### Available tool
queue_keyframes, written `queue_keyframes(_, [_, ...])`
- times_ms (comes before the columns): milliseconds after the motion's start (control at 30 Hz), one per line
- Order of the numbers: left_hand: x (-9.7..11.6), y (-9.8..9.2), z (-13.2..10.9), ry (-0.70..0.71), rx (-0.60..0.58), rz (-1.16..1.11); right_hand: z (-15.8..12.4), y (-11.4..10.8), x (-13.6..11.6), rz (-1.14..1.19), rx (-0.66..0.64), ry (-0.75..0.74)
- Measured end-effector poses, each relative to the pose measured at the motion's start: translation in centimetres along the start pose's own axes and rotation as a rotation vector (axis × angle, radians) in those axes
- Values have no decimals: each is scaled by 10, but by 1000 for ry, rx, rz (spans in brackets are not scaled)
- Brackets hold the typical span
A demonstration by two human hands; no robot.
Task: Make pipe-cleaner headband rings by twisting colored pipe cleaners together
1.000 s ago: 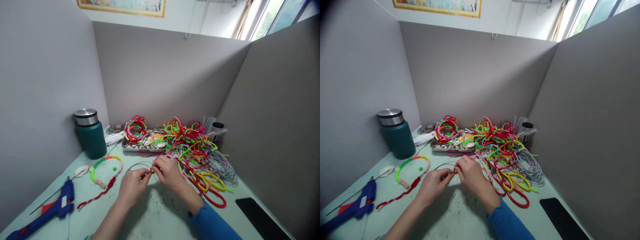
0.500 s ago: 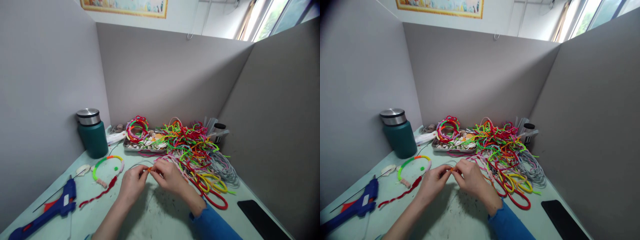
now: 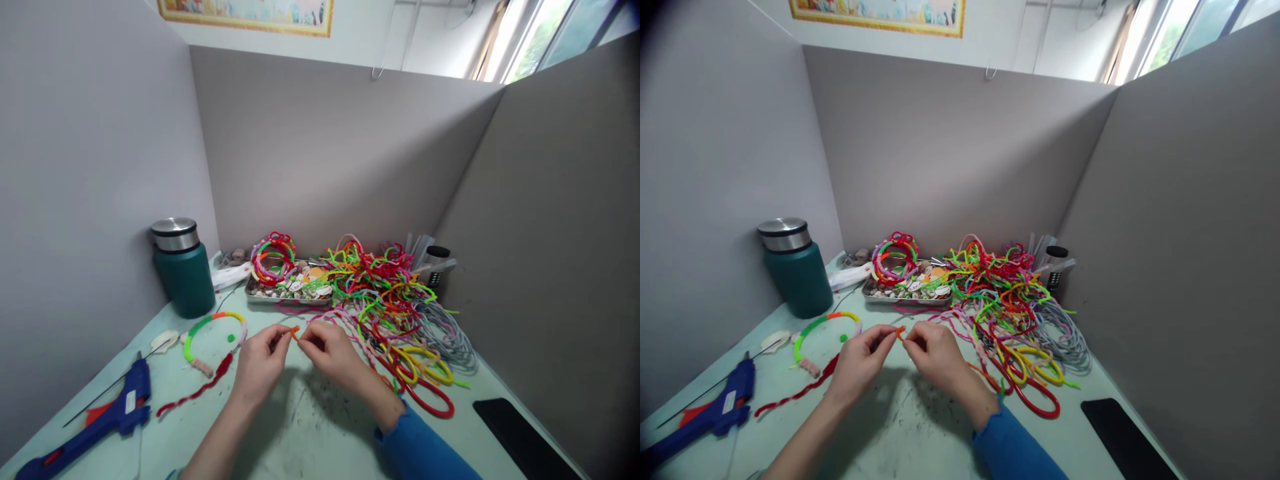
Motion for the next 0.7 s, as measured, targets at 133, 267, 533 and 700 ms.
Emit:
queue_keyframes(133, [-1, 1, 0, -2, -8, -7, 2, 6, 7, 57, -17, 39])
queue_keyframes(267, [-1, 3, -1, 5, -21, 20, 3, 9, 11, 72, -17, 52])
queue_keyframes(533, [0, 1, 0, 105, 14, 96, 4, 9, 15, 45, -42, 81])
queue_keyframes(700, [1, -7, 1, 100, 105, 175, 3, -8, 5, 22, 147, 22])
Point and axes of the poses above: each hand's wrist, its own z-axis towards the middle knuckle, its own y-axis out of the palm, x = y × z, the point moved 4 cm from there along z, towards the middle knuckle, and after that the axes turned 15 degrees about y, right-handed, at the moved point
